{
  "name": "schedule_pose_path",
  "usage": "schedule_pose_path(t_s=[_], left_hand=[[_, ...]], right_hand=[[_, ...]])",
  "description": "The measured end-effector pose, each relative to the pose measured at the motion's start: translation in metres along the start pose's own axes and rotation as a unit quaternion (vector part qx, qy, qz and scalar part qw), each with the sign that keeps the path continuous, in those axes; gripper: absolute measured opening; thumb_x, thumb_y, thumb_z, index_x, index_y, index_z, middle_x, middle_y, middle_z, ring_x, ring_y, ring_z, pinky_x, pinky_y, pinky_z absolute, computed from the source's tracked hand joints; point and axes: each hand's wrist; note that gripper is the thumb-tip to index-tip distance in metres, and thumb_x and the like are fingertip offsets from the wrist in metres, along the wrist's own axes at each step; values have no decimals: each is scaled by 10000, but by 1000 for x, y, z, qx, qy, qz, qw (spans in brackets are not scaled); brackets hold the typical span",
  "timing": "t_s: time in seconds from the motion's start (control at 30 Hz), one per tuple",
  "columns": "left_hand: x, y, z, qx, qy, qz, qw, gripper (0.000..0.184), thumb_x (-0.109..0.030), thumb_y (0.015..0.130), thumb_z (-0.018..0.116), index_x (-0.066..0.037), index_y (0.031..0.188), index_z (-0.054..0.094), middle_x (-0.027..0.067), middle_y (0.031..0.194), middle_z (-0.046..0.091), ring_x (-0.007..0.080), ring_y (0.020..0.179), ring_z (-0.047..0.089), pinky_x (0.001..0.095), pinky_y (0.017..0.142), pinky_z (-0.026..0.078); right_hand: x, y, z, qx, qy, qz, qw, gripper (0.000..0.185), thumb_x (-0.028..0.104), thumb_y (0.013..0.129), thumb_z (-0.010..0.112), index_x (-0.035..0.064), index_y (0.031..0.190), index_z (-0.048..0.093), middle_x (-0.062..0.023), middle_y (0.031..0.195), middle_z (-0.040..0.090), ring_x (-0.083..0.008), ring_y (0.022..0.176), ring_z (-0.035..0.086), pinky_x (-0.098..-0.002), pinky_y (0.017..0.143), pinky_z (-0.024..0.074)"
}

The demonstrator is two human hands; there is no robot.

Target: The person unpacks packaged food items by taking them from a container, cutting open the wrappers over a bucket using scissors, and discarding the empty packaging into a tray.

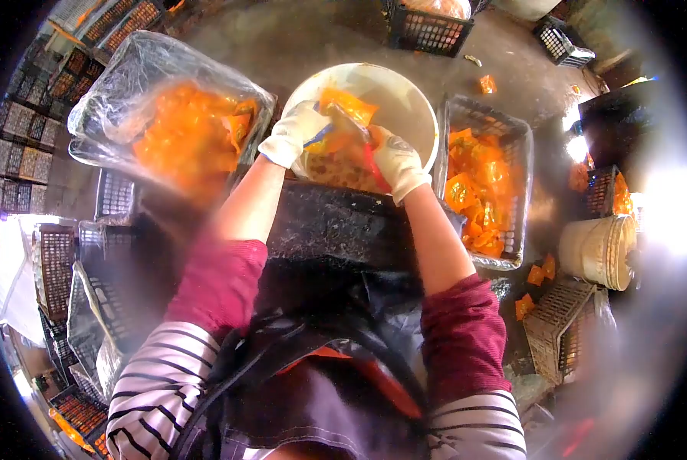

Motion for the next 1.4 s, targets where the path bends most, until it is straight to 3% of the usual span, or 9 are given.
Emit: schedule_pose_path(t_s=[0.37, 0.53, 0.67, 0.8, 0.9, 1.03, 1.13, 1.23, 1.4], left_hand=[[-9, 8, -5, -298, -308, 155, 890, 372, -118, 757, 714, -35, 1112, 640, 175, 1119, 641, 295, 1035, 619, 349, 924, 472], [-17, 3, 4, -46, -466, 217, 857, 311, -244, 939, 545, -25, 1148, 614, 80, 1120, 645, 166, 1010, 592, 256, 905, 455], [-42, -29, 19, 203, -687, -4, 697, 460, -369, 937, 541, -102, 1306, 480, 43, 1156, 581, 149, 1011, 561, 257, 815, 479], [-62, -32, -6, 160, -775, 3, 612, 413, -395, 931, 552, -102, 1221, 543, 50, 1052, 612, 130, 873, 578, 241, 749, 473], [-72, -50, -28, 19, -721, 50, 691, 381, -359, 932, 562, -60, 1168, 572, 50, 1010, 630, 131, 852, 589, 251, 739, 481], [-64, -26, -15, -33, -771, 10, 636, 368, -312, 942, 553, 5, 1128, 581, 78, 1008, 652, 143, 875, 614, 247, 741, 491], [-42, -12, -9, -39, -657, -3, 752, 400, -332, 940, 554, 13, 1138, 588, 80, 1019, 653, 134, 892, 608, 243, 760, 488], [-20, 3, -1, -46, -637, 43, 768, 417, -276, 887, 661, 1, 1184, 565, 91, 1063, 643, 159, 919, 630, 270, 771, 520], [-19, -4, -12, -24, -647, -12, 762, 443, -269, 872, 682, 6, 1196, 556, 97, 1065, 641, 161, 915, 632, 260, 759, 521]], right_hand=[[16, -5, -25, 60, 421, 153, 892, 357, 254, 937, 545, 0, 1187, 539, -188, 837, 665, -197, 558, 624, -270, 477, 483], [-8, 11, -9, 11, 574, 148, 805, 333, 248, 970, 464, 30, 1210, 537, -175, 831, 676, -184, 596, 628, -236, 480, 453], [24, 5, -21, 70, 613, 83, 783, 348, 290, 967, 477, 57, 1217, 545, -153, 860, 681, -160, 598, 612, -212, 497, 444], [28, 7, -17, 94, 614, 53, 782, 380, 325, 963, 490, 69, 1242, 525, -131, 847, 682, -147, 639, 619, -216, 502, 440], [23, 8, -9, 64, 651, 124, 746, 371, 315, 970, 477, 81, 1255, 515, -110, 947, 672, -181, 684, 643, -259, 555, 496], [17, 11, -6, 23, 598, 149, 787, 349, 254, 956, 517, 81, 1259, 502, -86, 1047, 637, -211, 855, 651, -303, 722, 542], [0, 20, 17, -21, 641, 91, 761, 439, 233, 893, 642, 71, 1272, 490, -79, 969, 619, -185, 1011, 600, -259, 757, 483], [-4, 22, 17, -53, 400, 23, 915, 437, 275, 888, 648, 61, 1243, 510, -83, 957, 621, -191, 927, 628, -244, 706, 474], [32, 6, -21, 86, 434, 191, 876, 341, 208, 948, 546, 55, 1249, 492, -113, 1085, 626, -217, 819, 674, -285, 640, 548]])
Point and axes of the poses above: each hand's wrist, its own y-axis towards the middle knuckle, its own z-axis out of the palm, x = y × z
